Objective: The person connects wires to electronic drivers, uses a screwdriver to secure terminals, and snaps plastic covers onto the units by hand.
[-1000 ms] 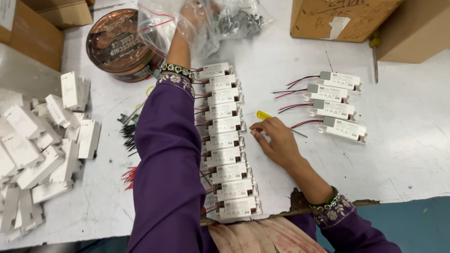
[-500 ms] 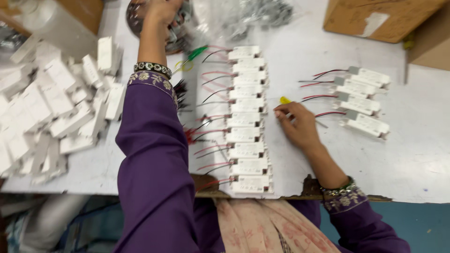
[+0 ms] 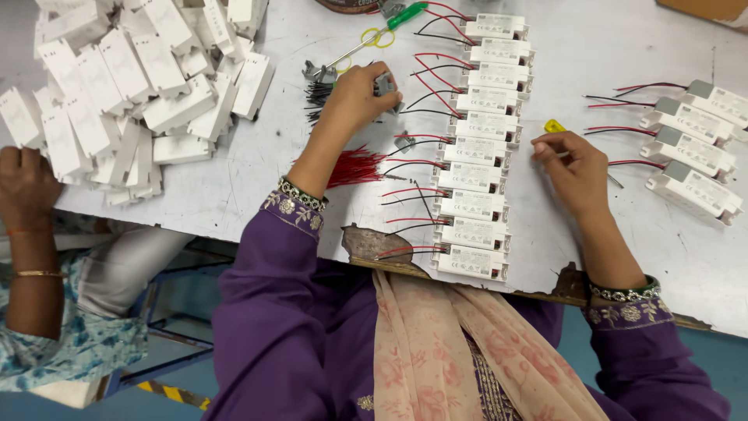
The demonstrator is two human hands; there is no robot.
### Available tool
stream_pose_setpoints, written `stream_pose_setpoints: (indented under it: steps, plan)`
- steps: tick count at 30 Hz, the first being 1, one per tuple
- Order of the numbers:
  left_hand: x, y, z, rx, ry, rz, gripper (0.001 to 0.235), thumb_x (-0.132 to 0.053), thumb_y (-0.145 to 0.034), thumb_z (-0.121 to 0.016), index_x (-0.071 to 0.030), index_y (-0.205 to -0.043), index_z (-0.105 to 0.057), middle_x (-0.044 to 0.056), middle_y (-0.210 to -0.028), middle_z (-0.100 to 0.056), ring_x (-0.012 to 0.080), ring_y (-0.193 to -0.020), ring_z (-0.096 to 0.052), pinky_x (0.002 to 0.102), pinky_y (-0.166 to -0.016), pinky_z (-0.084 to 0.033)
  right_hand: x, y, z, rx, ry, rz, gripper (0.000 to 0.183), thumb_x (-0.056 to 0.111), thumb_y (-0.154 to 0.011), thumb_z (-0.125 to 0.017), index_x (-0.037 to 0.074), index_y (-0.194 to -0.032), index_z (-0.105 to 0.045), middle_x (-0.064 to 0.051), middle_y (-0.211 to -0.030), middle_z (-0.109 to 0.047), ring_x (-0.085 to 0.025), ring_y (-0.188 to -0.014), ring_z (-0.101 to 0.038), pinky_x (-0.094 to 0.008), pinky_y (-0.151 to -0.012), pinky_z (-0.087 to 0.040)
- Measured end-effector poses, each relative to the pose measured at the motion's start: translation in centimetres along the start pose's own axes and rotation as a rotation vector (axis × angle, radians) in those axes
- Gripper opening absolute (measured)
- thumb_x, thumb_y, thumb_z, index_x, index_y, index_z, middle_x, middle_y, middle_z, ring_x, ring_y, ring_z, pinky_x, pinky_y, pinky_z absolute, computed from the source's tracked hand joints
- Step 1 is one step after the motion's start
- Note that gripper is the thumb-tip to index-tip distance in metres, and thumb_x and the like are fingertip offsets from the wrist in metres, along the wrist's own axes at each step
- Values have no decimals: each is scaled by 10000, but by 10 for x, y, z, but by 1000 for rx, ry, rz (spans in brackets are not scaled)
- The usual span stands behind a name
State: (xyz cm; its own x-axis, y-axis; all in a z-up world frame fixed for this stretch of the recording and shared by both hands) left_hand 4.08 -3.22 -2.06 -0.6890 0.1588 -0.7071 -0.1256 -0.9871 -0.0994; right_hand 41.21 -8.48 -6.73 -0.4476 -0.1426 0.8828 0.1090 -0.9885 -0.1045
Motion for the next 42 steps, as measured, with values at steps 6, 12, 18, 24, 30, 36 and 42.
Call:
stream_pose_setpoints:
  steps: [6,12,18,24,30,36,42]
  plan:
    - [-6,20,-5,130,10,170,289,-283,-868,-779,-160,-1118,-702,129,-818,-630,258,-692,-642,407,-649,-507,-8,3,4,-60,19,33,140,121,-1067,-678,6,-1133,-726,-45,-911,-728,-72,-835,-664,-225,-732,-501]
    - [-8,27,16,8,15,-46,301,-288,-881,-818,-209,-1152,-710,91,-1023,-642,220,-851,-613,374,-767,-515,-11,5,-2,-81,19,68,138,111,-1075,-686,-11,-1131,-722,-49,-923,-725,-73,-834,-660,-221,-752,-515]
    - [27,41,5,-112,745,68,291,-258,-944,-787,-136,-1194,-703,31,-1083,-706,157,-948,-677,320,-843,-550,-17,2,-2,-91,5,96,133,89,-1098,-677,-34,-1138,-707,-51,-962,-723,-78,-848,-672,-217,-762,-518]
    - [59,52,-33,-169,1398,263,317,-175,-961,-748,-78,-1240,-634,46,-1057,-725,157,-1035,-712,314,-911,-576,-11,8,-10,-74,-140,66,120,73,-1128,-645,-33,-1159,-692,-53,-931,-708,-87,-832,-663,-219,-737,-503]
    - [61,50,-38,-182,1474,270,303,-154,-954,-735,-77,-1226,-626,52,-1043,-718,162,-1020,-717,325,-896,-617,-3,8,-21,-43,-115,65,125,81,-1122,-647,-30,-1157,-690,-43,-912,-698,-85,-820,-656,-215,-737,-503]
    - [57,55,-30,-279,1630,279,308,-160,-922,-746,-92,-1198,-628,41,-1018,-703,171,-944,-729,336,-796,-605,-7,8,-20,-59,-53,46,119,83,-1111,-669,-30,-1138,-697,-42,-887,-695,-80,-798,-652,-212,-704,-485]
    - [48,56,-30,-108,785,304,477,-409,-869,-777,-118,-1222,-641,50,-971,-708,166,-773,-668,319,-625,-471,-3,8,-22,-35,-47,68,103,63,-1122,-658,-28,-1141,-701,-38,-913,-699,-79,-816,-661,-208,-725,-487]
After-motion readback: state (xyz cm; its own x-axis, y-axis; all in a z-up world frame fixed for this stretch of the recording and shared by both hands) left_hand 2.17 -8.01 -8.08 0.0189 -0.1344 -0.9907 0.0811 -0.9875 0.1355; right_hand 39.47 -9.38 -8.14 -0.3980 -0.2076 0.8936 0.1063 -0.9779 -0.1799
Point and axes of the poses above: each hand's wrist, its own y-axis away from the middle knuckle, its own z-axis out of the back of the hand, x = y × z, the point moved 6 cm from there along -y, towards the middle knuckle
